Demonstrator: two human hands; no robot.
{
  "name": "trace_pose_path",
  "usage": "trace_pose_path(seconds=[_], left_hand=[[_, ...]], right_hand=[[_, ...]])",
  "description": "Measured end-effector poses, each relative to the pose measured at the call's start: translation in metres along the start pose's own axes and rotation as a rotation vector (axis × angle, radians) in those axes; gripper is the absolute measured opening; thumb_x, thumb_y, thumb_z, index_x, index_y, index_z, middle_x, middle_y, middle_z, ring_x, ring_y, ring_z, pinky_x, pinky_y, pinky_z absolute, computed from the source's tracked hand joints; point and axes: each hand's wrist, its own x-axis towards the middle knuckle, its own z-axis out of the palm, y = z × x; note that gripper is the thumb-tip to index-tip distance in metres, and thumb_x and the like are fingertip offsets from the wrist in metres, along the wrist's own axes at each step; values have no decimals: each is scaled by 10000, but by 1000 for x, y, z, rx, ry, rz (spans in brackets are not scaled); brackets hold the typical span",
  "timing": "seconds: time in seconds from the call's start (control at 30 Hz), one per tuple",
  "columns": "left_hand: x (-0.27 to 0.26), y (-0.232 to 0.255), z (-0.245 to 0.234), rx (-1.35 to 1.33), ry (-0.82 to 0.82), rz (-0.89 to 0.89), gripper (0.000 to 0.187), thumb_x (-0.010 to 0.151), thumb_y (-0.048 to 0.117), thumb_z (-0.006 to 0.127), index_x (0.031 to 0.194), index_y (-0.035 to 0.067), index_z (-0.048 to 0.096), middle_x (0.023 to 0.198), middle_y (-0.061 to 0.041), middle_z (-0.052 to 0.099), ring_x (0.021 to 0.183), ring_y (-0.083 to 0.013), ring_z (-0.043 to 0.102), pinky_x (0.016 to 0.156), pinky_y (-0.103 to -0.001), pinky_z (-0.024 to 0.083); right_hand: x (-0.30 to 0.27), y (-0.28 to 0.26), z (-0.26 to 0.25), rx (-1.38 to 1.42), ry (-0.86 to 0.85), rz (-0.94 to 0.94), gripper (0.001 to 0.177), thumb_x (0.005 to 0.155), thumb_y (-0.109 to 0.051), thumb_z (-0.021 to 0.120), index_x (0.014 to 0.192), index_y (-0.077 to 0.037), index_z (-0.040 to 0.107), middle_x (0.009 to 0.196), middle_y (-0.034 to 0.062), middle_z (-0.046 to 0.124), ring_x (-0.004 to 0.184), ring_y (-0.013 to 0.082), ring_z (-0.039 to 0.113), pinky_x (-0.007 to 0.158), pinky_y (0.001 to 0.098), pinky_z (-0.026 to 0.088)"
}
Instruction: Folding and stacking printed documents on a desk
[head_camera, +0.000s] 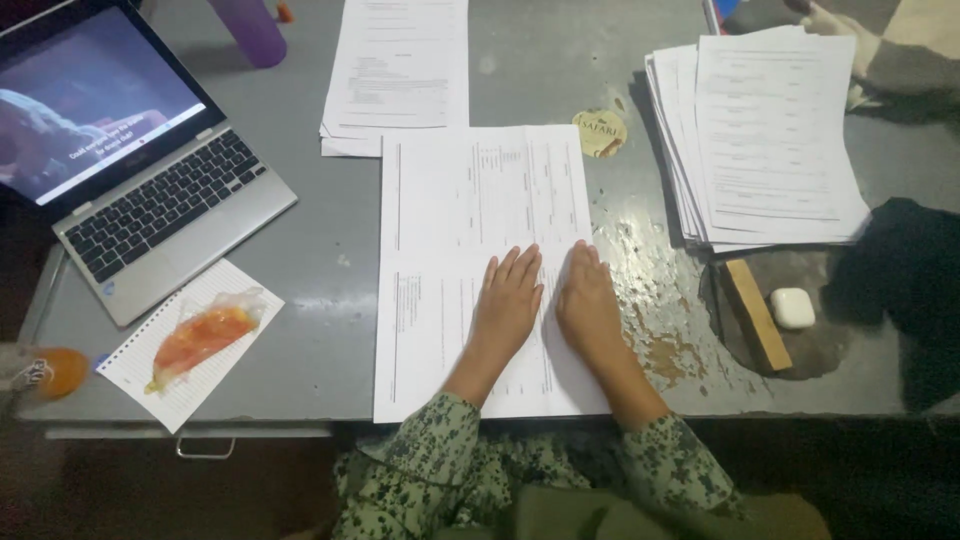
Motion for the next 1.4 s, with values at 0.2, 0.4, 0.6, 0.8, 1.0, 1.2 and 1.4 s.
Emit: trace_pose_path(seconds=[0.2, 0.4, 0.6, 0.8, 1.0, 1.2, 1.4], left_hand=[[-2, 4, -4, -16, -44, -32, 470, 1046, 260, 495, 1480, 76, 496, 1533, -91, 482, 1443, -301, 425, 1217, -531, 282], [-1, 4, -4, -26, -2, -24, 465, 1046, 245, 501, 1475, 68, 496, 1529, -94, 480, 1437, -308, 429, 1213, -540, 281], [-2, 3, -3, -4, 22, -20, 457, 1045, 251, 512, 1467, 74, 508, 1519, -87, 490, 1434, -298, 435, 1217, -532, 280], [-2, 0, 2, -19, -3, -16, 454, 1049, 243, 504, 1466, 63, 503, 1516, -101, 489, 1433, -307, 436, 1216, -540, 278], [-4, -5, 12, 80, 105, 39, 490, 1038, 268, 543, 1481, 63, 499, 1563, -42, 469, 1445, -251, 421, 1226, -490, 290], [-5, -4, 12, 109, 129, 44, 471, 1039, 265, 542, 1467, 69, 515, 1554, -35, 479, 1437, -252, 435, 1220, -482, 296], [-5, 3, -10, 54, -68, -11, 542, 1071, 338, 410, 1544, 74, 391, 1620, -66, 375, 1500, -258, 322, 1253, -472, 188]], right_hand=[[-20, 11, -27, 41, -39, 55, 642, 863, -83, 549, 1481, 73, 471, 1464, 259, 556, 1415, 361, 493, 1186, 461, 359], [-50, 8, -69, 101, -155, 85, 633, 867, -82, 518, 1489, 23, 468, 1419, 229, 590, 1395, 350, 514, 1192, 461, 361], [-87, 1, -86, 18, -196, 40, 635, 843, -95, 508, 1471, 1, 493, 1396, 178, 624, 1391, 296, 528, 1181, 449, 385], [-135, -2, -97, -7, -133, -46, 582, 831, -94, 517, 1401, 12, 568, 1301, 196, 679, 1295, 321, 606, 1119, 456, 448], [-180, -12, -113, 157, -299, -20, 670, 818, -34, 487, 1471, 96, 403, 1465, 278, 521, 1389, 418, 478, 1165, 513, 364], [-219, -5, -100, 53, -220, -113, 567, 955, -75, 414, 1504, 65, 394, 1504, 226, 502, 1422, 389, 457, 1162, 506, 375], [-232, -4, -107, 17, -204, -177, 642, 817, -77, 519, 1435, 86, 458, 1396, 220, 598, 1344, 365, 555, 1124, 484, 436]])
